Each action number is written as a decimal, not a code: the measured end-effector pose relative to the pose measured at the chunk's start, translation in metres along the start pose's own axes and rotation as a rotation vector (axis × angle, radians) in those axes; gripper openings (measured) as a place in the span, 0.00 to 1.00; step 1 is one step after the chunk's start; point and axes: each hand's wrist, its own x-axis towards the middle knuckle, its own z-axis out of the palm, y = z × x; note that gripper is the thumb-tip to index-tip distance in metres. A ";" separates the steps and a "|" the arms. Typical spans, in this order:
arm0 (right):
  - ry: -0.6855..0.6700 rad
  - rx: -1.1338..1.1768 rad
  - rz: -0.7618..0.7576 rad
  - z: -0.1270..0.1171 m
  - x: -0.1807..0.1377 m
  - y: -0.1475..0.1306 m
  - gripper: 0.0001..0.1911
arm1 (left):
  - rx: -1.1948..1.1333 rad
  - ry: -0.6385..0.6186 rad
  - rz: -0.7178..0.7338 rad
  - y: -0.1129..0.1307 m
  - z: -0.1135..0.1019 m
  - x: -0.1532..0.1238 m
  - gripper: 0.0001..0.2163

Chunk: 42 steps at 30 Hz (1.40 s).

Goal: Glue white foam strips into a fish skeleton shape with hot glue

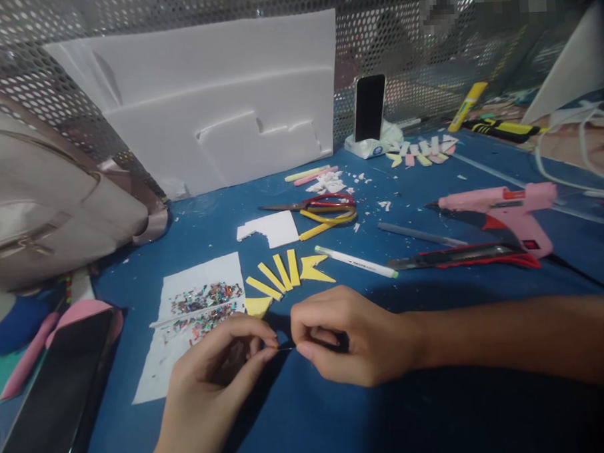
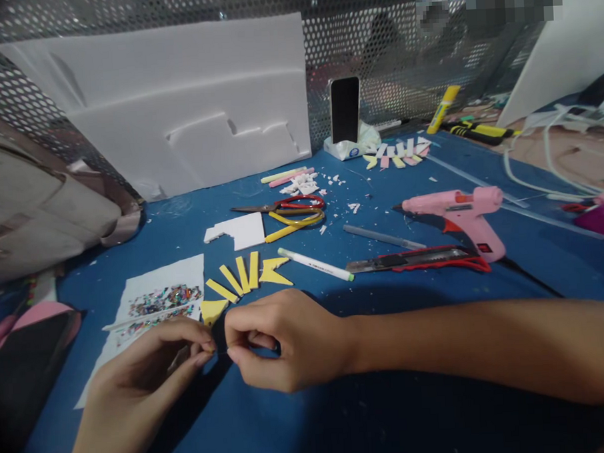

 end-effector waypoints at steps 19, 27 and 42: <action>0.000 -0.006 0.009 0.000 0.001 0.000 0.04 | 0.010 -0.060 0.044 -0.002 -0.001 -0.002 0.05; -0.037 -0.011 0.012 -0.001 0.002 0.001 0.05 | 0.001 -0.138 0.111 -0.001 -0.003 -0.001 0.06; -0.125 -0.044 -0.039 0.000 0.001 0.003 0.02 | -0.074 -0.162 0.079 0.000 -0.002 -0.002 0.05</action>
